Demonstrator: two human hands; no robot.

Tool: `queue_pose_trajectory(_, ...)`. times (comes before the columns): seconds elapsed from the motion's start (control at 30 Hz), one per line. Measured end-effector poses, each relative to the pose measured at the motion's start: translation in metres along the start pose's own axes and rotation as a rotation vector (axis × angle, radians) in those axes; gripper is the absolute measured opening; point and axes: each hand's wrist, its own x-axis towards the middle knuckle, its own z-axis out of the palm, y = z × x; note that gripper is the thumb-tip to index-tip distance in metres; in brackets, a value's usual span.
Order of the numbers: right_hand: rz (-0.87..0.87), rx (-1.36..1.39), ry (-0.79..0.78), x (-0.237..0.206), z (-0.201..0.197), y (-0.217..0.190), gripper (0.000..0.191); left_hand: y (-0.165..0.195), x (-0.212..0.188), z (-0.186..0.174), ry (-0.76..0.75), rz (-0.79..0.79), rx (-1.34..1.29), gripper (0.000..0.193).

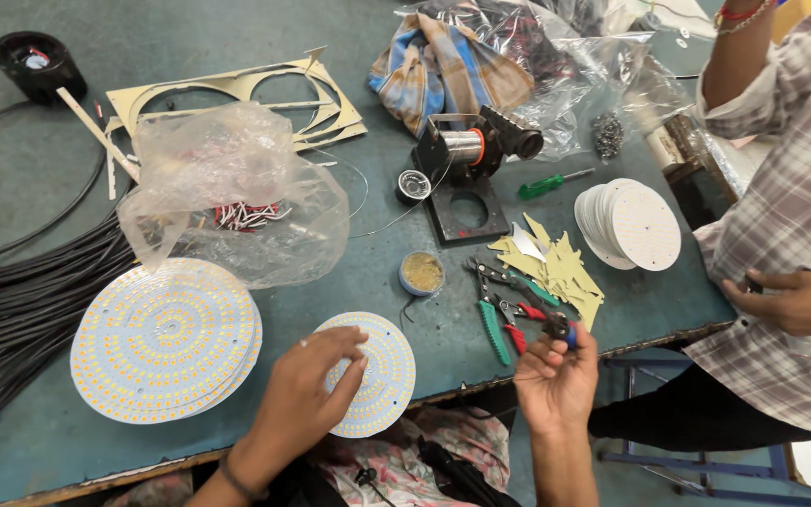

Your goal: The person solders wires to circular LED modules using a soldering iron and solder wire, then trims excess wire with pliers. The person places a finished module into a white plastic housing and prepares a power cable by stripping and twisting its ends.

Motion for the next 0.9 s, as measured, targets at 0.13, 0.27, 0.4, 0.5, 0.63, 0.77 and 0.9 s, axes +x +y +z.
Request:
queue_pose_trajectory(0.13,-0.026,-0.033,0.085,-0.003,0.005,0.001,0.032,0.002,0.037,0.015,-0.011,-0.145,-0.100,0.025)
queue_pose_trajectory(0.27,-0.227,-0.272,0.081,-0.002,0.020,0.001,0.034,-0.012,0.073,0.018,0.068,-0.312,-0.148,0.036)
queue_pose_trajectory(0.4,-0.588,-0.676,0.081,0.008,0.041,-0.003,0.024,-0.033,0.079,0.001,0.376,-0.078,-0.205,0.010)
queue_pose_trajectory(0.5,-0.751,-0.958,-0.008,0.032,0.060,0.006,0.016,-0.044,0.068,-0.011,0.450,-0.058,-0.165,0.007)
queue_pose_trajectory(0.63,-0.664,-1.227,-0.130,0.065,0.081,0.039,0.015,-0.049,0.053,-0.018,0.457,-0.119,-0.044,0.009)
queue_pose_trajectory(0.77,-0.589,-1.405,-0.330,0.096,0.096,0.077,0.014,-0.044,0.058,-0.028,0.485,-0.104,-0.014,0.011)
queue_pose_trajectory(0.9,-0.718,-1.446,-0.433,0.117,0.103,0.088,0.016,-0.017,0.066,-0.022,0.516,-0.195,-0.068,0.012)
